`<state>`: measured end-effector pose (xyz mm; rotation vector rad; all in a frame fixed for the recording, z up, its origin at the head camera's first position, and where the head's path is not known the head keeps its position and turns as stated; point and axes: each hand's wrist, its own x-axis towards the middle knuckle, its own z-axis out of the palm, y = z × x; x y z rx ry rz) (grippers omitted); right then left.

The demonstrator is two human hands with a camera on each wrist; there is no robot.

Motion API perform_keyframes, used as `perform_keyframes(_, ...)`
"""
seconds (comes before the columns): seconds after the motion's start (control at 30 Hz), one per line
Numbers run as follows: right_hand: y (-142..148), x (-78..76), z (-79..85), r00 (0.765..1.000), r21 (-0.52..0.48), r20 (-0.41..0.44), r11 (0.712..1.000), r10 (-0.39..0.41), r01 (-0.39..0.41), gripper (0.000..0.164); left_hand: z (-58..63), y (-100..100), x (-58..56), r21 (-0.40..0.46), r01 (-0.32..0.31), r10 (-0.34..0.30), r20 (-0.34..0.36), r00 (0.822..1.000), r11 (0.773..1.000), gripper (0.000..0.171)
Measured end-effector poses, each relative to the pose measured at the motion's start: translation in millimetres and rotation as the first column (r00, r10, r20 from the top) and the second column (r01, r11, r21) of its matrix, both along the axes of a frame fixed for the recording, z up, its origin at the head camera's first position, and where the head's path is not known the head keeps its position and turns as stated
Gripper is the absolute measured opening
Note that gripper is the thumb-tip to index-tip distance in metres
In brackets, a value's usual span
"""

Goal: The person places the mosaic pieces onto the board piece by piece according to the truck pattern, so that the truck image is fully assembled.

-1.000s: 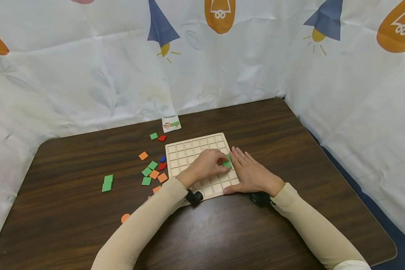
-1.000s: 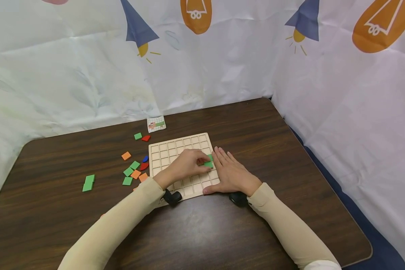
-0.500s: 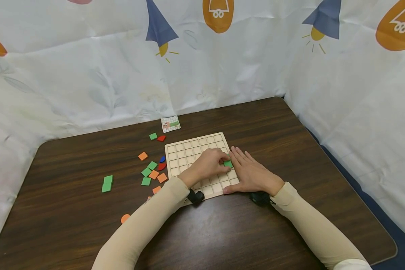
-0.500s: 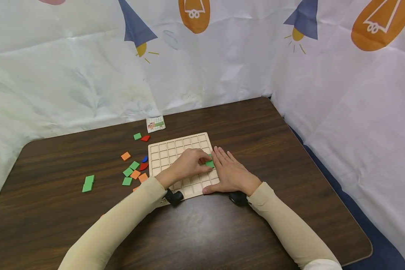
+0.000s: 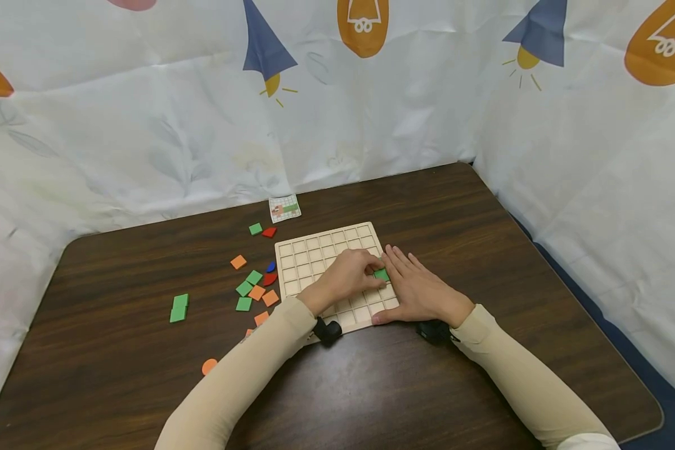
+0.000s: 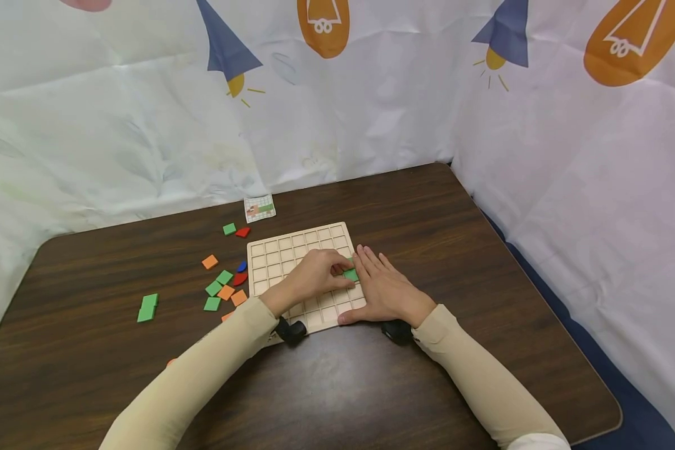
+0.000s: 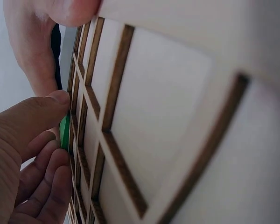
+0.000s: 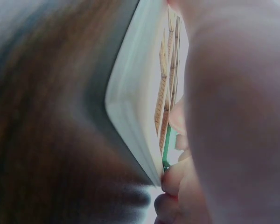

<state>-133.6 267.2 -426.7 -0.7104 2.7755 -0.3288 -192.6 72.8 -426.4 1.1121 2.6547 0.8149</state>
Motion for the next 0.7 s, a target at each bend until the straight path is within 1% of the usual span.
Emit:
perform_keyframes(0.57, 1.2, -0.6, -2.9, 1.0, -0.02, 0.002, 1.0, -0.003, 0.003, 0.13, -1.2, -0.7, -0.4, 0.007, 0.023, -0.023, 0.011, 1.0, 1.0, 0.034)
perform_keyframes(0.7, 1.6, -0.6, -2.8, 1.0, -0.028, 0.004, 1.0, -0.003, 0.003, 0.13, -1.2, -0.6, -0.2, 0.008, 0.022, -0.022, 0.024, 0.999, 1.0, 0.033)
